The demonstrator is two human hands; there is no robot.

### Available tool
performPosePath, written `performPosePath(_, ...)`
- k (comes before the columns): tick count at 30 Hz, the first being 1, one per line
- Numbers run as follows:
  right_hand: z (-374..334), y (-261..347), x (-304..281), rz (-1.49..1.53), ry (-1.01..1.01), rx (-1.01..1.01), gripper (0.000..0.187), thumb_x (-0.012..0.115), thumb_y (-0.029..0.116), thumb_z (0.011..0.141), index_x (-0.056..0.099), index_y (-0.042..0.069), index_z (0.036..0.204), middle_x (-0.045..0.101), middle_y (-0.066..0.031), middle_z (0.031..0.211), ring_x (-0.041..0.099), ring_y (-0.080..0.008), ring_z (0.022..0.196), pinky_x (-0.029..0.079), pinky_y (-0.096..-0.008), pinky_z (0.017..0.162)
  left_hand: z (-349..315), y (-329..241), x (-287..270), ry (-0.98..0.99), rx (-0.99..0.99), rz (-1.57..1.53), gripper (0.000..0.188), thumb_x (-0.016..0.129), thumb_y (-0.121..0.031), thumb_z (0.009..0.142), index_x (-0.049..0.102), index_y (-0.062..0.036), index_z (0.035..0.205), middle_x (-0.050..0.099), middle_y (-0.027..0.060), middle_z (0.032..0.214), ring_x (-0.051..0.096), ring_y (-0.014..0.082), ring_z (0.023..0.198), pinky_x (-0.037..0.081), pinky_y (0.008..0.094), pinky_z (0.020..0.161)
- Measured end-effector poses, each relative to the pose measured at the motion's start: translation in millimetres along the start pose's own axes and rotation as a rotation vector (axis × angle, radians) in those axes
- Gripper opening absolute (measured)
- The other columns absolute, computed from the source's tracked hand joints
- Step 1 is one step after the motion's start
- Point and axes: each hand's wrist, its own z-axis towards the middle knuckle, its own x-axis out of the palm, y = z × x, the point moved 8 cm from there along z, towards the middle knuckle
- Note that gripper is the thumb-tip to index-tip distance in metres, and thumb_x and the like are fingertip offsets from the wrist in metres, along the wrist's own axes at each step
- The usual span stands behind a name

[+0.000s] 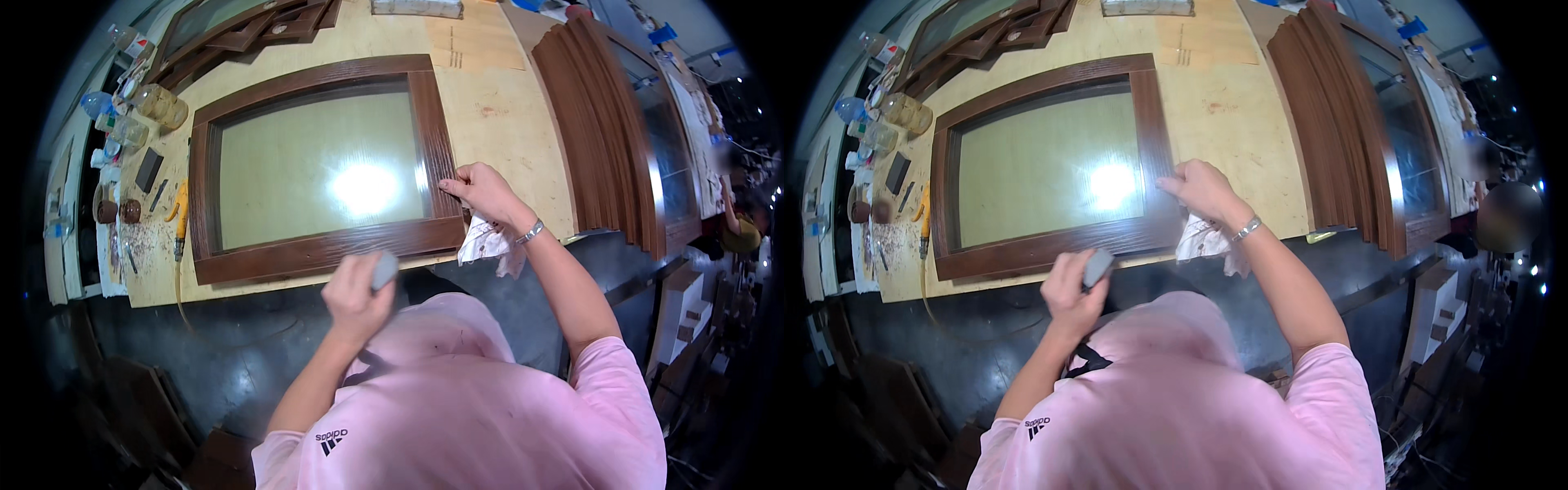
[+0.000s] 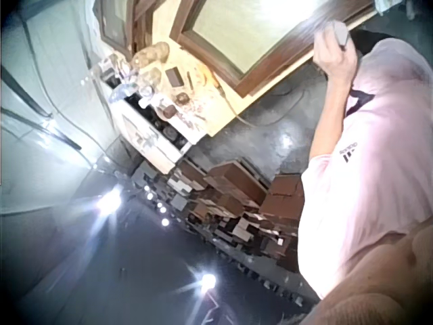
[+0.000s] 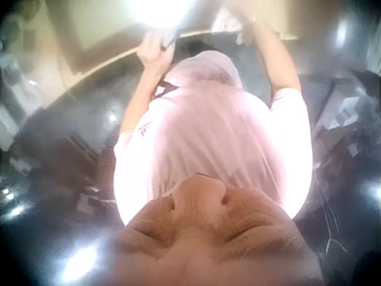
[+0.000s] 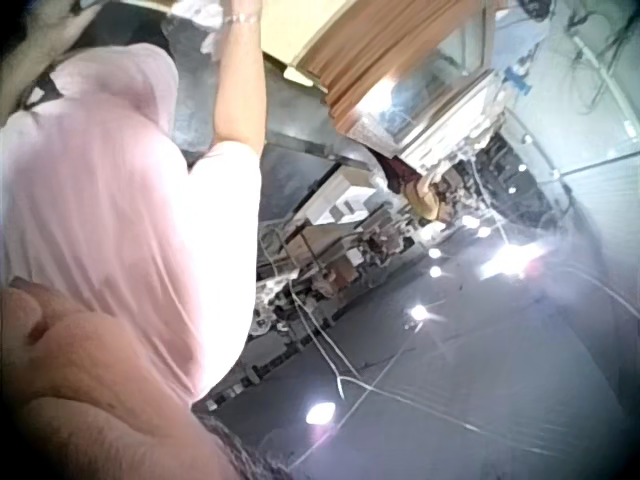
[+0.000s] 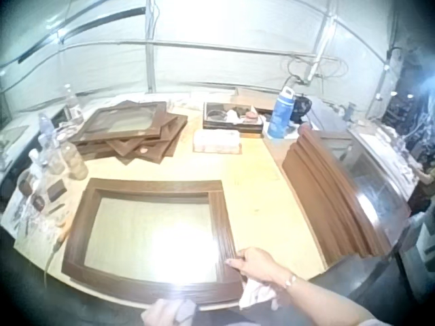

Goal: The person wipes the glass and wooden frame of a picture frame with a cloth. They then use a sanding block to smooth the edges of the frame and wipe it again. The person handles the frame one at a time, flipping it over to clean different sides.

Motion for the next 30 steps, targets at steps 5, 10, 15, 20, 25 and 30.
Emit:
performPosePath(5, 2, 5, 1, 0.135, 0.02, -0.093, 0.046, 0.068, 0.036, 0.089, 0.053, 0.002, 0.061, 0.049, -0.0033, 0.054, 0.045, -0.0119, 0.052, 0.038, -0.0326, 0.051, 16, -52, 57, 0.071, 0.131, -0.019, 0.039, 0.07, -0.004, 0.063, 0.067, -0.0039, 0.101, 0.062, 0.0109, 0.082, 0.064, 0.0279, 0.069, 0.051, 0.0362, 0.059)
performPosePath(10, 6, -11, 5, 0.229, 0.033, -0.138, 0.047, 0.07, 0.029, 0.09, 0.044, 0.006, 0.058, 0.039, 0.0046, 0.054, 0.034, -0.0057, 0.052, 0.03, -0.0284, 0.045, 2, -39, 32, -0.006, 0.008, 0.108, 0.04, 0.07, -0.003, 0.061, 0.068, -0.0032, 0.101, 0.064, 0.0105, 0.084, 0.064, 0.0273, 0.069, 0.052, 0.0366, 0.06)
performPosePath(15, 14, -19, 15, 0.308, 0.042, -0.176, 0.049, 0.069, 0.035, 0.087, 0.045, 0.001, 0.06, 0.038, -0.004, 0.055, 0.035, -0.0127, 0.056, 0.035, -0.0345, 0.052, 5, -44, 28, -0.012, -0.056, 0.116, 0.037, 0.068, -0.002, 0.065, 0.068, -0.0027, 0.102, 0.064, 0.013, 0.088, 0.064, 0.0292, 0.075, 0.053, 0.0366, 0.065)
performPosePath(20, 18, -26, 11, 0.296, 0.027, -0.182, 0.051, 0.069, 0.035, 0.087, 0.04, 0.002, 0.06, 0.033, -0.0043, 0.056, 0.032, -0.0121, 0.056, 0.033, -0.0345, 0.052, -29, 59, -82, -0.397, -0.455, 0.226, 0.026, 0.074, -0.002, 0.075, 0.069, -0.0025, 0.1, 0.064, 0.0078, 0.089, 0.063, 0.0217, 0.078, 0.05, 0.0337, 0.07)
performPosePath(25, 16, -23, 14, 0.345, 0.026, -0.193, 0.048, 0.069, 0.031, 0.087, 0.042, 0.002, 0.062, 0.034, -0.0042, 0.059, 0.034, -0.0115, 0.059, 0.034, -0.034, 0.054, -33, 62, -102, -0.448, -0.598, 0.215, 0.026, 0.074, -0.002, 0.076, 0.069, -0.0031, 0.102, 0.064, 0.0065, 0.092, 0.062, 0.0193, 0.082, 0.049, 0.0302, 0.074)
performPosePath(30, 8, -12, 10, 0.391, 0.03, -0.206, 0.041, 0.069, 0.023, 0.088, 0.044, 0.003, 0.062, 0.038, 0.0039, 0.06, 0.036, -0.008, 0.06, 0.033, -0.0305, 0.053, -42, 73, -110, -0.512, -0.618, 0.258, 0.031, 0.075, 0.0, 0.073, 0.068, -0.0019, 0.103, 0.064, 0.011, 0.094, 0.063, 0.0264, 0.083, 0.051, 0.0349, 0.071)
